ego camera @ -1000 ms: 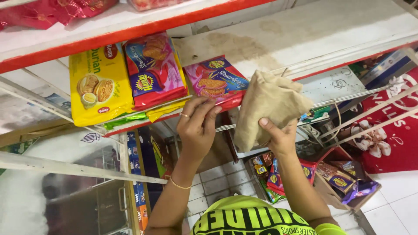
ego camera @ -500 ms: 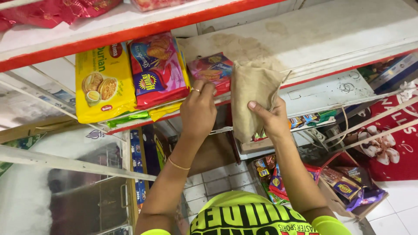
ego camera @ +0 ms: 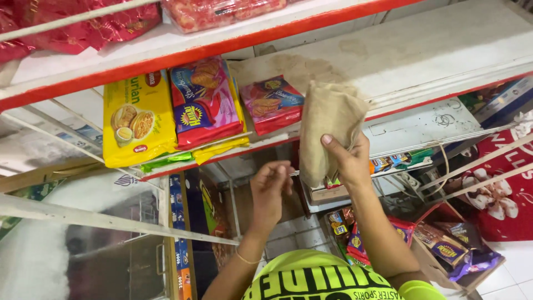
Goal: Cleaning biscuit packages with a cloth and organizing them on the grocery store shelf.
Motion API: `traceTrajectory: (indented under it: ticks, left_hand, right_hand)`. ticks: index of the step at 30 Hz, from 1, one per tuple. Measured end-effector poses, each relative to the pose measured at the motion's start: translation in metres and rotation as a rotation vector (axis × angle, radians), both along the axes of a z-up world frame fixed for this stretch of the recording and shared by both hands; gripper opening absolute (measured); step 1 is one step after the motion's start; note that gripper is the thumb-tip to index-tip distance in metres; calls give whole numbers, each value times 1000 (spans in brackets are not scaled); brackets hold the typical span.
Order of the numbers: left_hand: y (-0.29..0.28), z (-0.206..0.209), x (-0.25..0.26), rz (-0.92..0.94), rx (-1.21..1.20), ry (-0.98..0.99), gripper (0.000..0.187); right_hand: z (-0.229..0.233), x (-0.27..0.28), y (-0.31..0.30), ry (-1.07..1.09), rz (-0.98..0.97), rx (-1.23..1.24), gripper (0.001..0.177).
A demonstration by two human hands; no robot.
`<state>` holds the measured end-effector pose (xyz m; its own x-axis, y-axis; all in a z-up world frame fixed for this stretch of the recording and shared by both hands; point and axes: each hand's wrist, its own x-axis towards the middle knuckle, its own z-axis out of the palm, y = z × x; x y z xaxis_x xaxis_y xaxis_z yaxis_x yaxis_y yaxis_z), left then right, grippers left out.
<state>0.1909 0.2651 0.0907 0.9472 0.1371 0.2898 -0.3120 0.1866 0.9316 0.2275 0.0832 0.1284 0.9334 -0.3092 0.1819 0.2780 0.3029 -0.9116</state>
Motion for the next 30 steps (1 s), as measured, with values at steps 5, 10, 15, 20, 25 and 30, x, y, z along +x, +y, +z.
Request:
traceTrajectory:
  ticks: [5,10,15,20,25,30]
  left_hand:
    - [8,4,32,-338,-1021,272,58]
    - [-1,-36,77,-408,-1346,296,76]
    - [-7,-41,88,-467,-1424,230,77]
    - [-19,4,62,-384,-1410,159,91]
    - [-22,15,67,-439,-1244,33,75]
    - [-11,-51,103,-415,-1149,101,60]
  right_hand:
    - [5,-16,1,47,137,-98,33]
    - [-3,15,18,-27,211,-45,29]
    - [12,17,24,-23,211,0,29]
    - [4,26,20,-6,258,-29,28]
    - [12,21,21,36,304,-67,26]
    - [6,23,32,71,361,-116,27]
